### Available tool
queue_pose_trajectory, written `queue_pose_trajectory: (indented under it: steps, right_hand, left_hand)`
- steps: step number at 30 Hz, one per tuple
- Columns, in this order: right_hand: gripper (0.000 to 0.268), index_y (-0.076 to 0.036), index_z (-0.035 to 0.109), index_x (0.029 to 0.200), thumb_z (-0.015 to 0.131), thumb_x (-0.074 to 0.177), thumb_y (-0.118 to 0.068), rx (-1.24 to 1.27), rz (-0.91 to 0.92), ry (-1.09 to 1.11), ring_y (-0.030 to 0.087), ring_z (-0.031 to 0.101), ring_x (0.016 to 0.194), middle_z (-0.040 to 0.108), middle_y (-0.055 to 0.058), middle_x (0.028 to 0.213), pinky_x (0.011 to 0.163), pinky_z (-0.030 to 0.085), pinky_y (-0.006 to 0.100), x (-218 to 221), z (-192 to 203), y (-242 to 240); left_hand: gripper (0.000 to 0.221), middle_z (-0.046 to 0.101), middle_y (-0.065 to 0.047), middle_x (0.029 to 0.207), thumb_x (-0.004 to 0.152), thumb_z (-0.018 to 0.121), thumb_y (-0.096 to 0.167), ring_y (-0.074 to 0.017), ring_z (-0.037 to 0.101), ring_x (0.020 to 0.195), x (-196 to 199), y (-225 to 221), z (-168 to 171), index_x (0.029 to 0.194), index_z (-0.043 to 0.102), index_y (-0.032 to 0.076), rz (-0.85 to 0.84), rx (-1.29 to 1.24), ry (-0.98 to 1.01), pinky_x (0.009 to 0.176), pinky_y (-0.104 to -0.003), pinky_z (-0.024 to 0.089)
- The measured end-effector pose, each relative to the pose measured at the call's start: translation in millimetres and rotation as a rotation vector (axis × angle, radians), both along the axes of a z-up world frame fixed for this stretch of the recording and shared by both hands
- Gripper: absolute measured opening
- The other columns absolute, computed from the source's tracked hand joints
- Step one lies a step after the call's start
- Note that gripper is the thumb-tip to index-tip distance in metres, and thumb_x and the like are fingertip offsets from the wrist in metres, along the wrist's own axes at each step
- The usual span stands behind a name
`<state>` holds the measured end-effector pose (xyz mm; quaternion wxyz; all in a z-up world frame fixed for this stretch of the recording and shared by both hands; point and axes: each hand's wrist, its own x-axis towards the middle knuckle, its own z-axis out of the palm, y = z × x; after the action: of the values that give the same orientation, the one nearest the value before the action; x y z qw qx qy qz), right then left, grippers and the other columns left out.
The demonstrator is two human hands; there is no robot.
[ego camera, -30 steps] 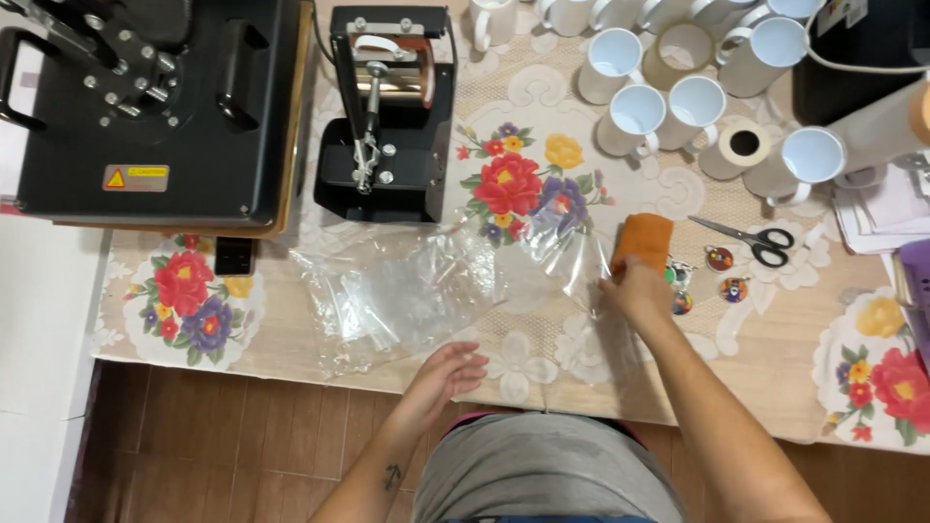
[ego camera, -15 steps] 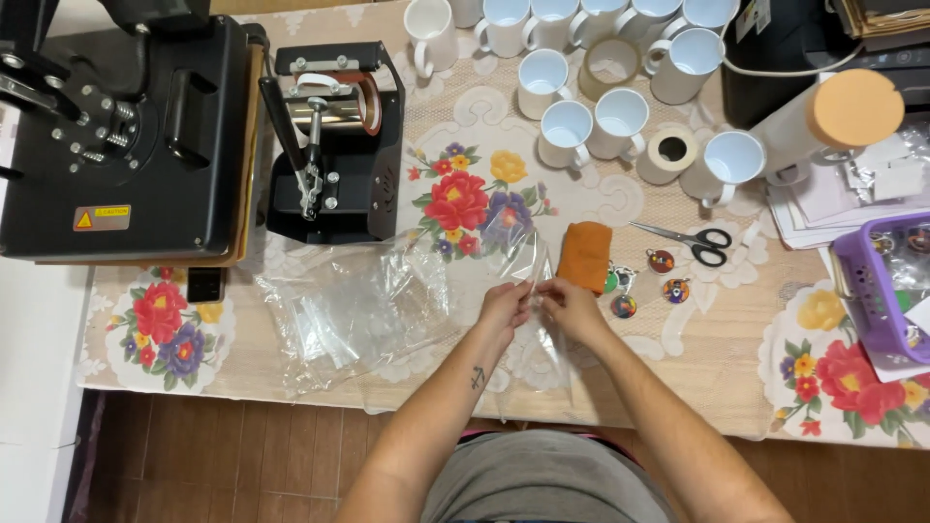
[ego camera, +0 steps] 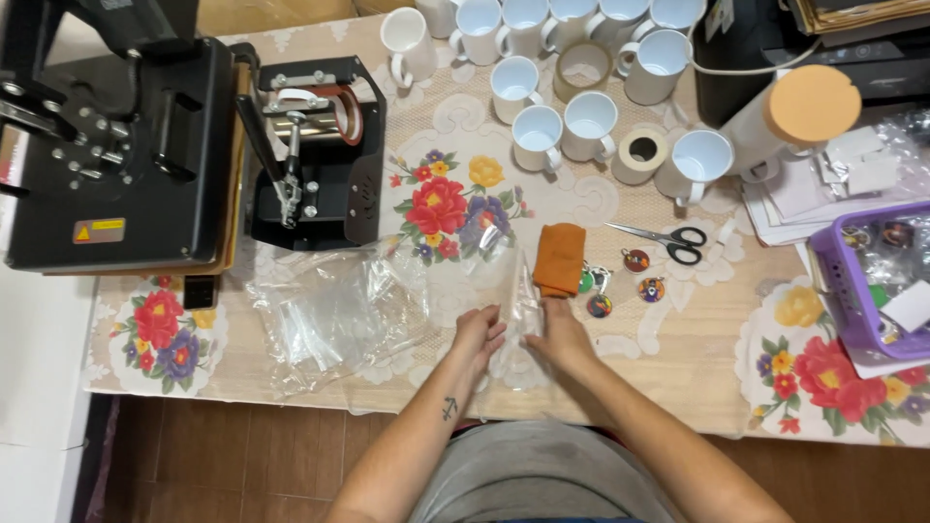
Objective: A person prepares a ceramic mug for printing by cleaning it with a cloth and then placing it into a mug heat press machine.
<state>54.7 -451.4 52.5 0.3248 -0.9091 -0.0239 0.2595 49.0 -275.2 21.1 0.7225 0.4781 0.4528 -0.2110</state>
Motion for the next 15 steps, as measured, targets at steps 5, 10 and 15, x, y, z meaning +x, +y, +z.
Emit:
queue_pose_trajectory:
  steps: [5,10,15]
  right_hand:
    - [0.058,-0.014,0.057,0.136,0.078,0.081,-0.014,0.356,-0.101,-0.005,0.031,0.074,0.095,0.074,0.014,0.106,0.081,0.059,0.041,-7.0,-7.9,28.1]
    - [0.053,-0.014,0.062,0.131,0.082,0.082,-0.024,0.580,-0.184,-0.106,0.030,0.068,0.108,0.070,0.011,0.116,0.089,0.056,0.041,-16.6,-1.6,22.9]
    - [0.065,-0.010,0.032,0.156,0.053,0.100,-0.036,1.217,-0.579,0.359,0.012,0.055,0.114,0.050,0.003,0.142,0.100,0.049,0.028,-5.6,35.0,18.8]
  left_hand:
    - [0.056,0.060,-0.010,0.106,0.097,0.069,0.016,-0.0212,0.071,0.089,0.9,-1.2,-1.6,0.139,0.035,0.000,0.033,-0.063,-0.085,0.078,-0.036,0.061]
    - [0.076,0.053,-0.020,0.142,0.091,0.071,0.003,-0.0262,0.063,0.110,-5.6,10.0,37.9,0.152,0.026,0.000,0.016,0.071,-0.270,0.085,-0.030,0.056]
    - [0.093,0.067,-0.023,0.116,0.082,0.070,-0.015,-0.0272,0.074,0.090,-6.4,26.1,80.6,0.157,0.021,0.008,-0.057,0.066,-0.518,0.077,-0.030,0.064]
